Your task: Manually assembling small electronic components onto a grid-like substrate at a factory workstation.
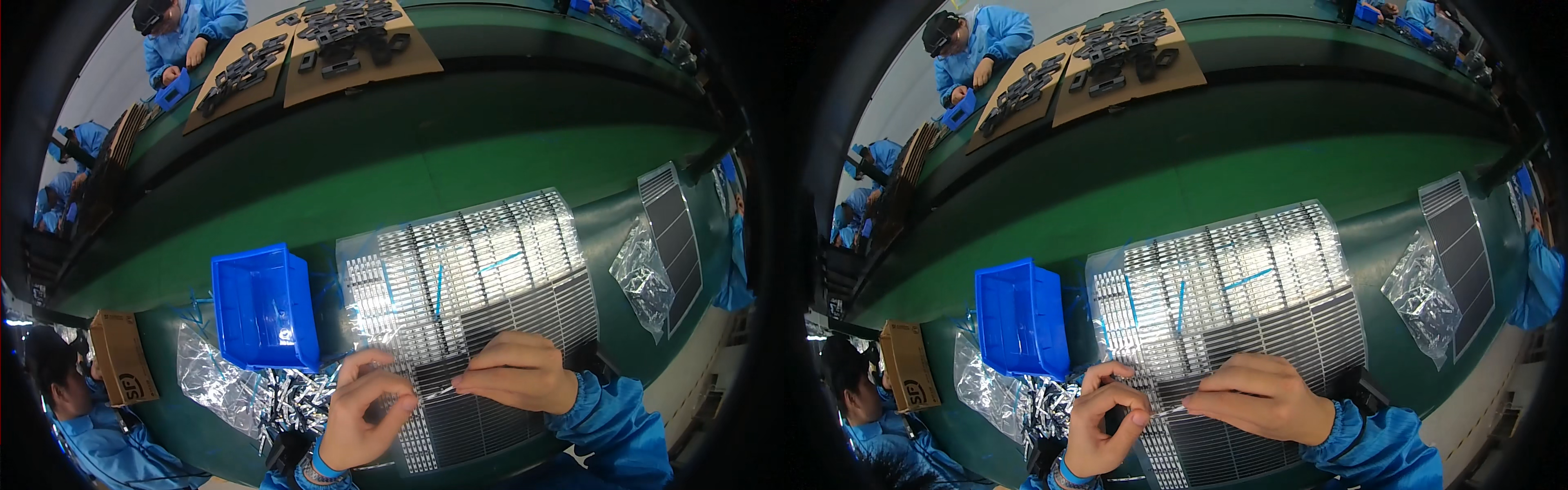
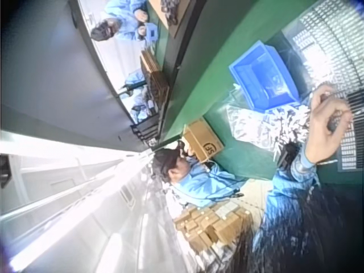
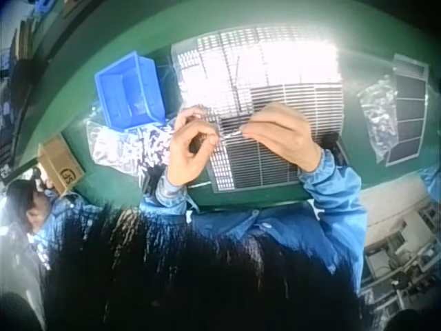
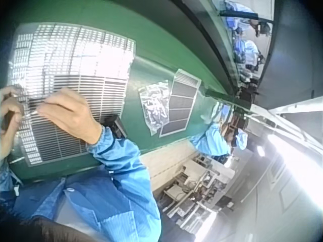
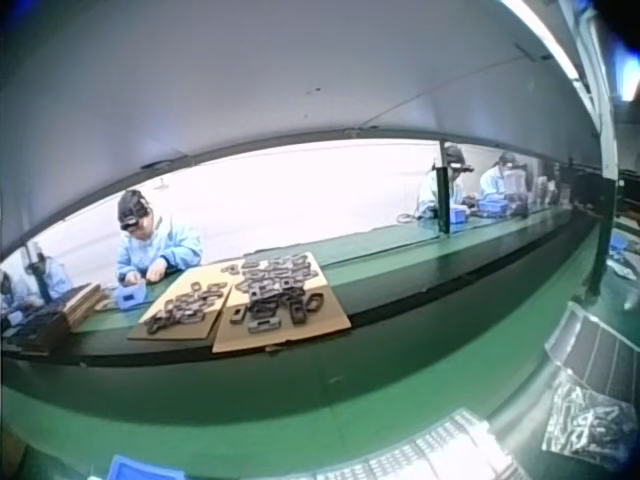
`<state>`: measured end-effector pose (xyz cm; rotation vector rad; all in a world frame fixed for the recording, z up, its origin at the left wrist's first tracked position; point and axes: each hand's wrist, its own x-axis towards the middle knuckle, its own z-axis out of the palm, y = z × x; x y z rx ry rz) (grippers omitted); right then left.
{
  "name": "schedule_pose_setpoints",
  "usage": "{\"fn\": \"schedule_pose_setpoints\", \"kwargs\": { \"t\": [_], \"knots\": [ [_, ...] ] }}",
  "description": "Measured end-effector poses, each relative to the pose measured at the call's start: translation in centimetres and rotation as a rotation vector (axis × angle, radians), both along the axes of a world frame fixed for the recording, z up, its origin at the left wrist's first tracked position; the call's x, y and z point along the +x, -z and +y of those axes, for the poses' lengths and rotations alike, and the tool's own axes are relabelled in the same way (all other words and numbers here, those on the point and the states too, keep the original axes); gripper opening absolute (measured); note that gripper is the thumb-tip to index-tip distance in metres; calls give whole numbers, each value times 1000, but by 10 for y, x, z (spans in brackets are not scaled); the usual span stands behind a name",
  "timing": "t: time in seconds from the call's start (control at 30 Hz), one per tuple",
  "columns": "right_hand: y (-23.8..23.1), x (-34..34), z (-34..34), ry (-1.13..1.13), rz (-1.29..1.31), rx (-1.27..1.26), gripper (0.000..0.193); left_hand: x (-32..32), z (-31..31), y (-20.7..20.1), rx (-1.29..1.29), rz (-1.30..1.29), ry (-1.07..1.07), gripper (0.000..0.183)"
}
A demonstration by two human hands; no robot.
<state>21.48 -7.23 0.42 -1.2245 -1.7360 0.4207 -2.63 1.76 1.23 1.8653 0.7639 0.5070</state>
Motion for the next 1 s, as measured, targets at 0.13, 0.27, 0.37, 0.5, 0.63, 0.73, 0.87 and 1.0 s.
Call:
{"fn": "schedule_pose_setpoints", "kwargs": {
  "t": [0.13,0.27,0.37,0.5,0.63,0.73,0.87,1.0],
  "knots": [
    [-2,-1,-1,-6,-15,8,25,0,-1,-1,-24,-3,3,7],
    [-4,1,-2,-6,-18,-19,23,2,1,-3,-16,-16,-18,8],
    [-6,5,1,41,-45,-10,23,3,0,-6,10,-22,-83,11],
    [-10,10,1,152,-89,-49,21,5,-2,-9,15,-11,-229,13],
    [-10,9,3,189,-109,-165,18,3,0,-3,378,82,-133,16],
    [-4,6,3,172,-93,-237,16,3,-2,1,503,152,-62,18],
    [-2,5,3,148,-106,-286,16,3,0,1,501,167,-37,17],
    [-3,5,4,129,-104,-300,16,1,-1,2,480,170,-40,16]
  ]
}}
